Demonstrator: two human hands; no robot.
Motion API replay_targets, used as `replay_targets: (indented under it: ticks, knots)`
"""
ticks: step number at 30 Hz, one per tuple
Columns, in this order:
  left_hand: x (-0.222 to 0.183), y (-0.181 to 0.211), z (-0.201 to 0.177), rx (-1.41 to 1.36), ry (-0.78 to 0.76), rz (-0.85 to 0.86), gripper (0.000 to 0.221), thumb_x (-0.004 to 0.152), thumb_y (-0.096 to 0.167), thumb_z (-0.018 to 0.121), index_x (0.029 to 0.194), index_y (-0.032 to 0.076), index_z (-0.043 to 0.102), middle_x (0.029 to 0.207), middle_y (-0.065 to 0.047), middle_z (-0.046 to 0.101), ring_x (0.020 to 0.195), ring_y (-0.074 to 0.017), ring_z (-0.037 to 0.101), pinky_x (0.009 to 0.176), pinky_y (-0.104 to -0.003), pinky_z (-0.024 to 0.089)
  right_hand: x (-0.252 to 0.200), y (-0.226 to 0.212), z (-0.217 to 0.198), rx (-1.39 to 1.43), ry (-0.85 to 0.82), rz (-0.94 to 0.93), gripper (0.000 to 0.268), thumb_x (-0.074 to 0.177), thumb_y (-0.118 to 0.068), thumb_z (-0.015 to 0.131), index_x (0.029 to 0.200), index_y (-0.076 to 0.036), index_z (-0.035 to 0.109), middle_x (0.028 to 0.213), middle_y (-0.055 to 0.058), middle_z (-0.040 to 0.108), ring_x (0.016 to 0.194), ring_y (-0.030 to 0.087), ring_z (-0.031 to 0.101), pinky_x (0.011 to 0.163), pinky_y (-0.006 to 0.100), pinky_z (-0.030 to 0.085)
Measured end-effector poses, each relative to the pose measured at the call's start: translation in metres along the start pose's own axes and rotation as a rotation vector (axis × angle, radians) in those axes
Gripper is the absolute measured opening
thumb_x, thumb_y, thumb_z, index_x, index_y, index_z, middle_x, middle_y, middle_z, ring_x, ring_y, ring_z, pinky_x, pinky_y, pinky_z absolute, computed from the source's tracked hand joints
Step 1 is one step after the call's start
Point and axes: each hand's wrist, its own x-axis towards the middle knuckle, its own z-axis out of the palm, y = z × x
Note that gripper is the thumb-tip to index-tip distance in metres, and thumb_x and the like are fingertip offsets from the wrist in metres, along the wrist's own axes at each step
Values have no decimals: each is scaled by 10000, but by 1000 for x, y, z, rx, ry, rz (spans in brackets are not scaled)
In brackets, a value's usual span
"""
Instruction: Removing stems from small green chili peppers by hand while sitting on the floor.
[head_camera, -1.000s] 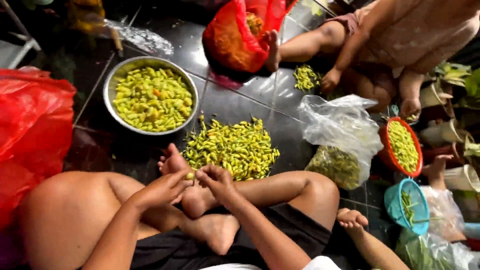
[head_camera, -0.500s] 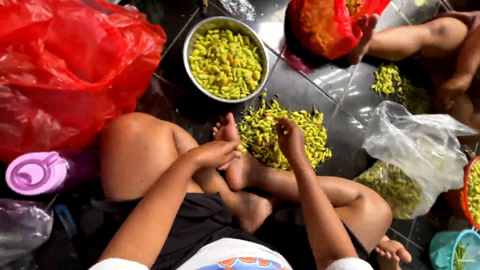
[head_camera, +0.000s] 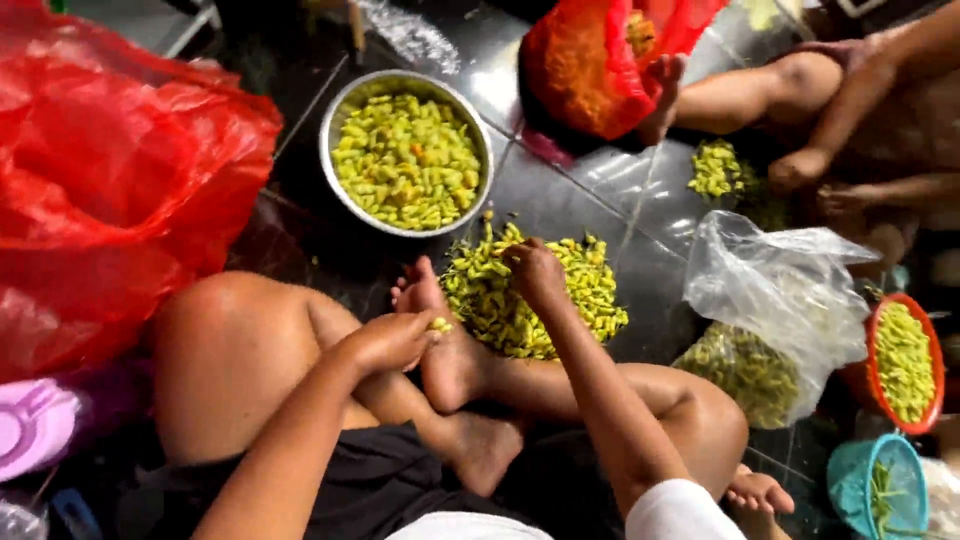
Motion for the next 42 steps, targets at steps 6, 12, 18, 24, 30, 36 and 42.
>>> replay_targets:
  ticks: [6,12,18,24,30,36,42]
  knots:
    - [6,-3,10,-90,60,33,443,1034,351,439,1384,84,485,1174,-246,713,1132,-442,664,1025,-557,505,-88,-48,-43,839,84,-21,158,961,-210,741,1083,-137,809,958,143,782,909,275,758,809,434,593]
    - [17,-14,26,-129,101,-70,330,1030,413,432,1287,238,543,968,-130,800,1062,-331,732,991,-489,564,-136,-101,-26,1212,-14,31,158,896,-120,808,1040,-65,779,801,79,767,734,93,704,722,243,590]
    - [26,-25,33,-368,118,-68,244,1038,389,400,1028,184,531,504,-78,534,515,-211,530,637,-398,416,-143,-122,-29,1073,266,-51,162,940,-262,761,918,-117,693,851,-8,698,797,90,655,707,259,513]
    - [21,-19,27,-536,187,-34,274,1041,360,425,1094,136,573,460,-89,505,446,-171,469,563,-328,422,-145,-121,-35,1051,336,-113,120,969,-203,721,972,-93,673,921,19,670,890,130,651,799,281,526]
    - [26,-21,27,-577,194,-30,379,1032,344,399,1332,169,550,439,-106,497,399,-170,444,519,-325,422,-146,-138,-28,1003,343,-77,124,961,-234,735,979,-113,717,911,7,707,833,119,669,709,274,506]
    - [35,-37,34,-797,268,46,219,1059,313,439,1114,116,517,452,-89,378,357,-173,399,416,-297,334,-137,-151,-21,898,502,-83,116,979,-237,700,977,-121,691,904,13,685,866,171,665,751,318,489]
    - [35,-40,34,-890,262,163,219,1059,297,451,1095,93,525,455,-64,356,372,-143,373,433,-278,312,-142,-155,-38,1189,341,30,130,991,-283,703,966,-155,696,874,-43,626,831,55,591,670,227,425]
